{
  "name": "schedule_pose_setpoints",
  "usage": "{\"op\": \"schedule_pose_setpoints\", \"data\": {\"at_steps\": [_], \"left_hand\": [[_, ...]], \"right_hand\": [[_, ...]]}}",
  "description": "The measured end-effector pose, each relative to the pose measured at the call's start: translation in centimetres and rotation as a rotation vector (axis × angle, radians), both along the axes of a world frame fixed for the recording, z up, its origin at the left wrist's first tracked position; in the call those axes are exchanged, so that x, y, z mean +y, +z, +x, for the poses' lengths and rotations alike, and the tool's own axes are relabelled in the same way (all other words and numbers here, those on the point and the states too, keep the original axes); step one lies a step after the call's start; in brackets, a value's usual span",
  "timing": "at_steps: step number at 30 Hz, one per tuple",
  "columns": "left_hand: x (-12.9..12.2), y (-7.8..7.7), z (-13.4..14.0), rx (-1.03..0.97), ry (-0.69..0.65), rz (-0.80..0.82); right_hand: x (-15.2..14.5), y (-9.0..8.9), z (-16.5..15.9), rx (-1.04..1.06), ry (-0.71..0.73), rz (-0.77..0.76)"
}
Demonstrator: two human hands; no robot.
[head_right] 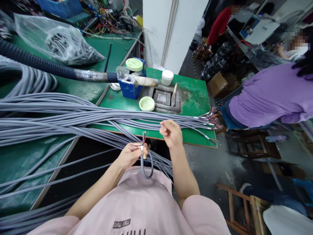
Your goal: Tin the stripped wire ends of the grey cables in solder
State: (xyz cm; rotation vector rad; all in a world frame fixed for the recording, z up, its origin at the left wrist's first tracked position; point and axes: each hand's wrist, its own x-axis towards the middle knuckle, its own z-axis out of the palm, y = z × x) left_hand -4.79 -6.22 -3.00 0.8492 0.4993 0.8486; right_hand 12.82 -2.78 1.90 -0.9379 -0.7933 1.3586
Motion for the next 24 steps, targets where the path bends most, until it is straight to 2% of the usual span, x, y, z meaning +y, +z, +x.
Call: {"op": "schedule_pose_setpoints", "data": {"at_steps": [2, 4, 5, 7, 10, 17, 20, 24], "left_hand": [[-0.1, -0.1, 0.1, 0.049, -0.005, -0.007], [-0.1, 0.0, 0.5, 0.076, -0.006, -0.001], [-0.1, 0.1, 0.7, 0.086, -0.008, 0.007], [0.0, 0.5, 1.0, 0.096, -0.016, 0.024], [0.2, 0.8, 1.1, 0.090, -0.019, 0.030], [0.6, 0.2, 0.8, -0.070, 0.119, -0.082], [0.8, 0.0, 0.6, -0.060, 0.123, -0.092], [0.9, 0.1, 0.7, 0.073, 0.112, 0.013]], "right_hand": [[-0.3, 0.3, 0.9, -0.167, 0.085, -0.014], [-0.8, 0.8, 1.1, -0.356, 0.276, -0.066], [-1.1, 1.1, 0.9, -0.414, 0.351, -0.088], [-1.6, 1.5, 0.4, -0.440, 0.393, -0.100], [-1.7, 1.3, -0.4, -0.399, 0.318, -0.058], [-1.5, -1.7, -1.2, -0.245, 0.197, -0.016], [-1.8, -2.3, -1.0, -0.288, 0.171, -0.028], [-2.3, -1.7, 0.1, -0.405, 0.011, -0.028]]}}
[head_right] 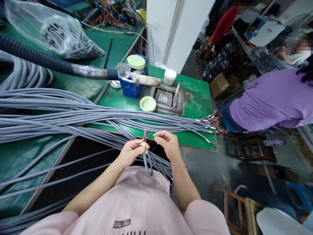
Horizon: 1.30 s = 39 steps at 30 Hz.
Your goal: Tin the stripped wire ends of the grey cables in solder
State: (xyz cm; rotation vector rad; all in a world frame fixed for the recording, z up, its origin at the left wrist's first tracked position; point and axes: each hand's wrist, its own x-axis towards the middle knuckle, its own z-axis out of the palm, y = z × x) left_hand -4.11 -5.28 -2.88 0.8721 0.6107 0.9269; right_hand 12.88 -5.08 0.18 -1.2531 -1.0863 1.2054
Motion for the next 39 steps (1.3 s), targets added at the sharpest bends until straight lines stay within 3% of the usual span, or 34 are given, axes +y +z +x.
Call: {"op": "schedule_pose_setpoints", "data": {"at_steps": [2, 7, 12, 24, 27, 31, 35, 39], "left_hand": [[-0.1, 0.2, 0.2, 0.065, -0.012, 0.076], [-0.3, 0.8, 0.9, 0.207, 0.006, 0.276], [-0.4, 1.1, 1.0, 0.299, -0.012, 0.370], [-0.4, 0.5, 1.0, 0.336, -0.004, 0.372], [-0.3, 0.6, 0.8, 0.288, -0.046, 0.365], [-0.4, 0.6, 0.6, 0.236, -0.120, 0.369], [-0.5, 0.6, 0.3, 0.207, -0.163, 0.361], [-0.5, 0.9, 0.2, 0.174, -0.177, 0.371]], "right_hand": [[-0.3, 0.9, 0.5, -0.068, -0.008, 0.027], [-0.6, 2.9, 1.1, -0.304, 0.141, 0.016], [-0.2, 3.2, 1.0, -0.394, 0.218, -0.003], [-0.6, 3.4, 0.6, -0.435, 0.080, 0.065], [-0.6, 3.1, 1.2, -0.346, 0.098, 0.012], [0.3, 1.7, 1.5, -0.072, 0.133, -0.077], [0.9, 0.7, 0.9, 0.100, 0.249, -0.168], [1.0, 0.8, 0.2, 0.192, 0.343, -0.183]]}}
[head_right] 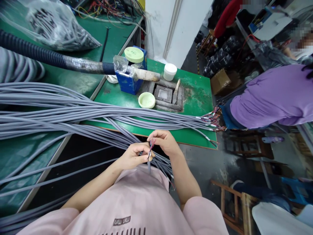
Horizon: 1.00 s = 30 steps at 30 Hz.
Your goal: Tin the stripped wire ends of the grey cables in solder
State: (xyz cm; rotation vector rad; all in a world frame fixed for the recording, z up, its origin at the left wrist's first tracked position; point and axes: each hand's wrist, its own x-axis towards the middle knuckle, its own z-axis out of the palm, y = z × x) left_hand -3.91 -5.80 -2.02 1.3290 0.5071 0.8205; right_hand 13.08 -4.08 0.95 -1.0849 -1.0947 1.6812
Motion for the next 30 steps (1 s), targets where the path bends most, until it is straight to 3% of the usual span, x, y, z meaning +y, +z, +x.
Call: {"op": "schedule_pose_setpoints", "data": {"at_steps": [9, 22, 30], "left_hand": [[0.04, 0.57, -0.04, 0.005, -0.036, 0.011], [-0.08, -0.10, -0.11, 0.014, -0.059, 0.018], [-0.02, -0.14, -0.02, 0.028, -0.016, 0.031]], "right_hand": [[-0.14, 0.21, -0.09, 0.090, 0.071, 0.038], [-0.01, -0.09, 0.09, 0.124, 0.113, 0.065], [-0.15, -0.29, -0.55, 0.149, -0.012, 0.090]]}}
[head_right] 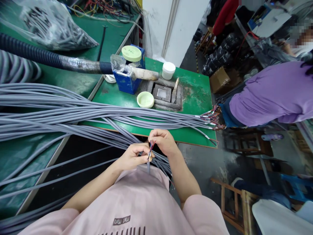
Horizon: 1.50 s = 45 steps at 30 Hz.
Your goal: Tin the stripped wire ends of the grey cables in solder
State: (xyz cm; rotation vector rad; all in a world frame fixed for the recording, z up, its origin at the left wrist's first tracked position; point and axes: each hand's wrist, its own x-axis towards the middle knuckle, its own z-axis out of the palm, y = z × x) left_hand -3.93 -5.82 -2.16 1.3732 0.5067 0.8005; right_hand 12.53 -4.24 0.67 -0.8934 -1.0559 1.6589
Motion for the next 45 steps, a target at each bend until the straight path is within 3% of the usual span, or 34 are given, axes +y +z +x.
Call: {"op": "schedule_pose_setpoints", "data": {"at_steps": [5, 12, 30, 34, 40, 43, 45], "left_hand": [[-0.3, -0.3, 0.3, -0.007, -0.001, -0.016], [0.0, -1.2, -0.1, -0.172, -0.041, -0.235], [0.7, -2.2, -0.6, -0.252, 0.001, -0.359], [1.1, -1.2, -0.2, -0.258, 0.109, -0.475], [2.9, 1.1, 0.4, -0.387, 0.263, -0.635], [3.7, 1.8, 0.3, -0.372, 0.310, -0.551], [4.1, 2.1, -0.1, -0.302, 0.396, -0.381]], "right_hand": [[0.3, 0.0, -0.4, 0.031, -0.127, 0.045], [1.0, 0.5, 0.6, -0.022, -0.371, 0.106], [-0.6, 0.0, 0.9, -0.316, -0.253, 0.282], [-1.3, 0.8, 0.8, -0.449, -0.278, 0.505], [-1.9, 1.9, 0.0, -0.969, -0.173, 1.129], [-0.9, 2.4, 0.0, -1.024, -0.185, 1.299], [0.3, 3.1, 0.4, -1.017, -0.250, 1.296]]}}
